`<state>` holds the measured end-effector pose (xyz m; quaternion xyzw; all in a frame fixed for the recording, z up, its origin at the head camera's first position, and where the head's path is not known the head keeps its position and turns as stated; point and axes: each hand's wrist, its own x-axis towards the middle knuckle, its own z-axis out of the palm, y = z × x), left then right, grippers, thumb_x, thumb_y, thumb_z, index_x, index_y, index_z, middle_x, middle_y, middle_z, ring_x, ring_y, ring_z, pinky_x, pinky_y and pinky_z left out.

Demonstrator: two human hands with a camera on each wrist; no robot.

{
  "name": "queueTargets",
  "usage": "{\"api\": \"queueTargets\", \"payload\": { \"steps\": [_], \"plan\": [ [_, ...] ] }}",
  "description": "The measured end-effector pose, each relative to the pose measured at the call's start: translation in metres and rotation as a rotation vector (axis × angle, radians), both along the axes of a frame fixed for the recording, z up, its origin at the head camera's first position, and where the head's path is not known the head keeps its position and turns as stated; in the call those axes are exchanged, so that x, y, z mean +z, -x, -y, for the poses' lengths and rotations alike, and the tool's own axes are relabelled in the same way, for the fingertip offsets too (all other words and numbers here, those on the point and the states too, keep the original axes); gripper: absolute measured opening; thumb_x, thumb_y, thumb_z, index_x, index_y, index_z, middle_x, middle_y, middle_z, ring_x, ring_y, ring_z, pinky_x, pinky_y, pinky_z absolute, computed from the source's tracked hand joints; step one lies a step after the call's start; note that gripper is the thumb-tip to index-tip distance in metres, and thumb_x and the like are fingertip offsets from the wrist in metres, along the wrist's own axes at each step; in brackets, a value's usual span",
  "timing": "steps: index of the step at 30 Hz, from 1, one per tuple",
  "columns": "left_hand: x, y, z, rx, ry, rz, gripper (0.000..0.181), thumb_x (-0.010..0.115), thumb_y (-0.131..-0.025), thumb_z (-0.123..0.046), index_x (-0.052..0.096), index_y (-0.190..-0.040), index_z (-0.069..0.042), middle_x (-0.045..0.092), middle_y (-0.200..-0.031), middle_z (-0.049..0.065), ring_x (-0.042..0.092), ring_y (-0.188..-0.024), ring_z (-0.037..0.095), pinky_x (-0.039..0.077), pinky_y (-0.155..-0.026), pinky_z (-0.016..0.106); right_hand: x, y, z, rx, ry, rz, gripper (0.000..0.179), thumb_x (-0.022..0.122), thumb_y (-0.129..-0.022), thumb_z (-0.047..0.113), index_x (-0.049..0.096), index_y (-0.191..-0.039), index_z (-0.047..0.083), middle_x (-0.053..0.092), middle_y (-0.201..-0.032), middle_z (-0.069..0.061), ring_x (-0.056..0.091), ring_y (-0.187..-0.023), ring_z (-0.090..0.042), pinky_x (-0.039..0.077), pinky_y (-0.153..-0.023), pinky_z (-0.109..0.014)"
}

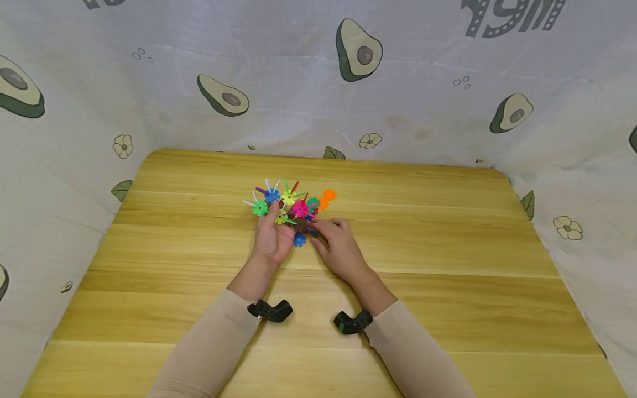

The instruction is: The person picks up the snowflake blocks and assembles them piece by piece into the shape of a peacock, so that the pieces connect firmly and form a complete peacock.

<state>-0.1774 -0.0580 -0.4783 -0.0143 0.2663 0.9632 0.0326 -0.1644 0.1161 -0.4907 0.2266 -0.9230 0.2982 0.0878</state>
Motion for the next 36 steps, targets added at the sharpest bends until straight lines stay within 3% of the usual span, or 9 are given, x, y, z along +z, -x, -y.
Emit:
{"api": "queueTargets", "payload": {
  "steps": [4,9,15,20,23,28,32,36],
  "plan": [
    [0.0,0.0007,0.0006,0.005,-0.01,0.009,0.031,0.042,-0.11,-0.03,0.058,-0.124,-0.008,0.073,-0.121,0.0,0.062,-0.129,0.02,0.053,-0.103,0.037,0.0021,-0.0012,-0.0007,-0.02,0.017,0.013,0.028,0.072,-0.096,0.018,0.073,-0.123,0.009,0.075,-0.121,-0.008,0.059,-0.113,-0.03,0.051,-0.1,-0.046],
    [0.0005,0.0002,0.001,0.015,-0.025,0.042,0.026,0.045,-0.11,-0.029,0.057,-0.119,-0.008,0.071,-0.121,-0.004,0.06,-0.129,0.015,0.044,-0.117,0.04,0.0025,-0.0014,-0.0008,-0.09,0.059,-0.054,0.021,0.065,-0.101,0.018,0.076,-0.115,0.006,0.077,-0.111,-0.01,0.068,-0.106,-0.028,0.057,-0.096,-0.043],
    [0.0011,0.0002,-0.0002,0.021,-0.036,0.054,0.017,0.044,-0.11,-0.027,0.053,-0.114,-0.013,0.067,-0.121,-0.006,0.045,-0.146,0.021,0.034,-0.125,0.042,-0.0004,-0.0024,-0.002,-0.102,0.244,-0.126,0.017,0.065,-0.1,0.012,0.076,-0.111,0.005,0.074,-0.102,-0.01,0.07,-0.093,-0.024,0.061,-0.08,-0.038],
    [-0.0005,0.0011,-0.0014,0.021,-0.041,0.043,0.021,0.044,-0.11,-0.026,0.049,-0.124,-0.01,0.062,-0.135,0.001,0.03,-0.155,0.026,0.036,-0.123,0.04,-0.002,-0.0034,-0.0028,-0.06,0.389,-0.095,0.015,0.068,-0.098,0.008,0.074,-0.111,0.004,0.071,-0.101,-0.011,0.069,-0.089,-0.022,0.061,-0.077,-0.029],
    [-0.0009,0.0008,-0.0017,0.02,-0.022,0.042,0.025,0.044,-0.11,-0.026,0.05,-0.127,-0.009,0.063,-0.136,0.003,0.04,-0.15,0.025,0.045,-0.117,0.038,-0.0019,-0.0041,-0.0026,-0.046,0.44,-0.064,0.014,0.069,-0.097,0.006,0.073,-0.11,0.002,0.073,-0.103,-0.013,0.072,-0.09,-0.023,0.062,-0.079,-0.028],
    [0.0,-0.0008,-0.0026,-0.007,0.001,0.025,0.029,0.042,-0.111,-0.027,0.052,-0.127,-0.006,0.071,-0.124,0.001,0.062,-0.129,0.019,0.055,-0.102,0.034,-0.0021,-0.0031,-0.0021,-0.033,0.481,-0.034,0.013,0.069,-0.096,0.004,0.072,-0.108,0.0,0.076,-0.104,-0.015,0.075,-0.091,-0.027,0.063,-0.081,-0.038],
    [-0.0003,-0.0005,-0.0038,-0.022,-0.018,0.011,0.026,0.039,-0.111,-0.024,0.053,-0.128,-0.009,0.071,-0.125,0.0,0.065,-0.123,0.016,0.055,-0.103,0.034,-0.0023,-0.0023,-0.0022,-0.035,0.488,-0.035,0.01,0.069,-0.096,0.003,0.072,-0.105,-0.001,0.077,-0.103,-0.016,0.075,-0.094,-0.028,0.063,-0.082,-0.04],
    [-0.0004,-0.0008,-0.0039,-0.032,-0.015,0.01,0.023,0.038,-0.112,-0.022,0.053,-0.127,-0.012,0.07,-0.127,-0.001,0.06,-0.131,0.017,0.053,-0.107,0.034,-0.0023,-0.0014,-0.0027,-0.037,0.463,-0.068,0.008,0.069,-0.095,0.002,0.073,-0.102,0.001,0.078,-0.101,-0.014,0.075,-0.093,-0.027,0.063,-0.081,-0.04]
  ]
}}
